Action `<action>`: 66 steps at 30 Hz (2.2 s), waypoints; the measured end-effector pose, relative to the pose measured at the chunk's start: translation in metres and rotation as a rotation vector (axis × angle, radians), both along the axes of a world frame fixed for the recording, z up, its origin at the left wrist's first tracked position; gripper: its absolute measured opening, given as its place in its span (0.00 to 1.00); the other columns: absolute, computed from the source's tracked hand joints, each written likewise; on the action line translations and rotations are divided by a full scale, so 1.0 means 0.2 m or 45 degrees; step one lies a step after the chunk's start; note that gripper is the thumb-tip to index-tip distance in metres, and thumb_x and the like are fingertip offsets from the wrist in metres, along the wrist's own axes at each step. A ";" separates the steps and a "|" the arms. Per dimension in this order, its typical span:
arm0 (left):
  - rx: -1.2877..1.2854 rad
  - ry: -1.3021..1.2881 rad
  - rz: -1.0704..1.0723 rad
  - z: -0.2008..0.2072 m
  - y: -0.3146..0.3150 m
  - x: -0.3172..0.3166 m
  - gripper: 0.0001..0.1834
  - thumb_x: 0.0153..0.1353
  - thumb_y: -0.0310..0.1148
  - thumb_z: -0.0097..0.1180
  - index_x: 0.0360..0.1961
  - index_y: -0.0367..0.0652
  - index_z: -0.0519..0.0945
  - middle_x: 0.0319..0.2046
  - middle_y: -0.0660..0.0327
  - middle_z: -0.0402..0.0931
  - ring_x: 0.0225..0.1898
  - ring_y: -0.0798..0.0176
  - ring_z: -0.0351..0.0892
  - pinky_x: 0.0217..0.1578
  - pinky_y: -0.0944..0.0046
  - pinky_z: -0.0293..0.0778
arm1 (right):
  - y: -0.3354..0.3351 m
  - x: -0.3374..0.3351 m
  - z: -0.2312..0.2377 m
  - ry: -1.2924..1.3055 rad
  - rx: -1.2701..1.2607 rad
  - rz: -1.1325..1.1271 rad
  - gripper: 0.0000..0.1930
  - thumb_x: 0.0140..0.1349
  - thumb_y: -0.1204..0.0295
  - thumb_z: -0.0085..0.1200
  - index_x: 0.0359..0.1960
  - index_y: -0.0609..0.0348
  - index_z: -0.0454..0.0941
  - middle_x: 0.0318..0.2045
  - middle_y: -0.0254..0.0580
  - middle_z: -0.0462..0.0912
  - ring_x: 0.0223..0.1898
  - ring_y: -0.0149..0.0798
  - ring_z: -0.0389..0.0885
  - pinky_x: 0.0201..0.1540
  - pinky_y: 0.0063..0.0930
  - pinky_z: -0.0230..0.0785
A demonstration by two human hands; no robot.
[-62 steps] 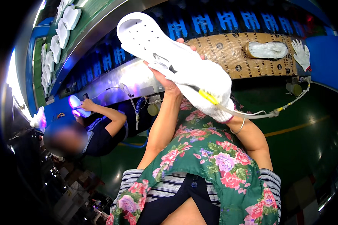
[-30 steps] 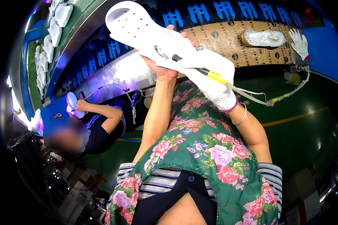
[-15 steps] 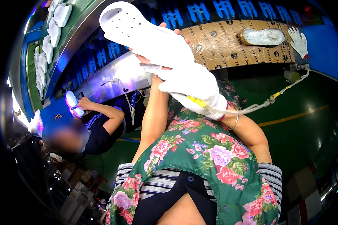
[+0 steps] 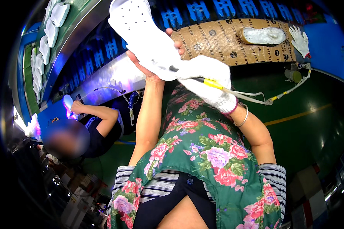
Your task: The person picks up white slipper soles from a conveyor belt, trims excess material from the edges with a handheld tool, and places the finished soles back on the belt. The process is repeated for multiple soles in a factory setting.
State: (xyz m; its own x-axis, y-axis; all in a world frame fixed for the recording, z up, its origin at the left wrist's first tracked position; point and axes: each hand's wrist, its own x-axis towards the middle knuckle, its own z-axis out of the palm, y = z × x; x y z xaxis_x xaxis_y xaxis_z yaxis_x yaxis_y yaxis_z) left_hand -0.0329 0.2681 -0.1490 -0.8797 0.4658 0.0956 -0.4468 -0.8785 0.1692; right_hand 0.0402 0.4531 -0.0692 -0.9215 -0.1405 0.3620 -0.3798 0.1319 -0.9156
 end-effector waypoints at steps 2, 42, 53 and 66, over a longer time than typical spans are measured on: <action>0.053 0.050 -0.014 0.03 0.00 -0.01 0.59 0.50 0.80 0.51 0.72 0.47 0.60 0.61 0.44 0.67 0.49 0.36 0.74 0.47 0.35 0.74 | 0.00 -0.02 0.01 0.253 0.232 0.038 0.12 0.50 0.79 0.69 0.38 0.53 0.88 0.33 0.38 0.87 0.36 0.41 0.86 0.40 0.32 0.77; -0.354 -0.056 -0.494 0.15 -0.23 -0.12 0.47 0.56 0.60 0.59 0.68 0.36 0.68 0.53 0.40 0.77 0.44 0.39 0.83 0.42 0.43 0.81 | -0.13 0.01 0.04 0.218 0.294 0.258 0.12 0.49 0.75 0.71 0.37 0.47 0.89 0.42 0.36 0.90 0.38 0.38 0.86 0.42 0.31 0.77; -0.321 -0.089 -0.445 0.07 -0.28 -0.10 0.53 0.59 0.72 0.47 0.73 0.40 0.61 0.60 0.34 0.71 0.52 0.34 0.80 0.48 0.40 0.80 | -0.11 0.04 0.05 -0.317 -0.196 0.280 0.07 0.55 0.75 0.69 0.36 0.56 0.89 0.39 0.39 0.90 0.39 0.36 0.87 0.44 0.28 0.78; -0.545 -0.264 -0.212 0.19 -0.14 0.07 0.48 0.67 0.69 0.40 0.75 0.44 0.56 0.62 0.37 0.70 0.51 0.33 0.82 0.48 0.36 0.82 | 0.11 -0.33 0.08 0.544 0.478 -0.409 0.11 0.52 0.83 0.67 0.37 0.58 0.88 0.41 0.45 0.89 0.41 0.39 0.87 0.46 0.30 0.79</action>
State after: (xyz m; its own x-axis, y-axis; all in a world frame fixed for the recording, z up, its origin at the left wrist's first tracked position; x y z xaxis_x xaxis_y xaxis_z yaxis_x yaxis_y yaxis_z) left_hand -0.0188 0.2393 -0.1103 -0.7703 0.5607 -0.3037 -0.6374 -0.6636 0.3917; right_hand -0.0259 0.4752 -0.0532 -0.7246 -0.0702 0.6856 -0.5883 0.5812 -0.5622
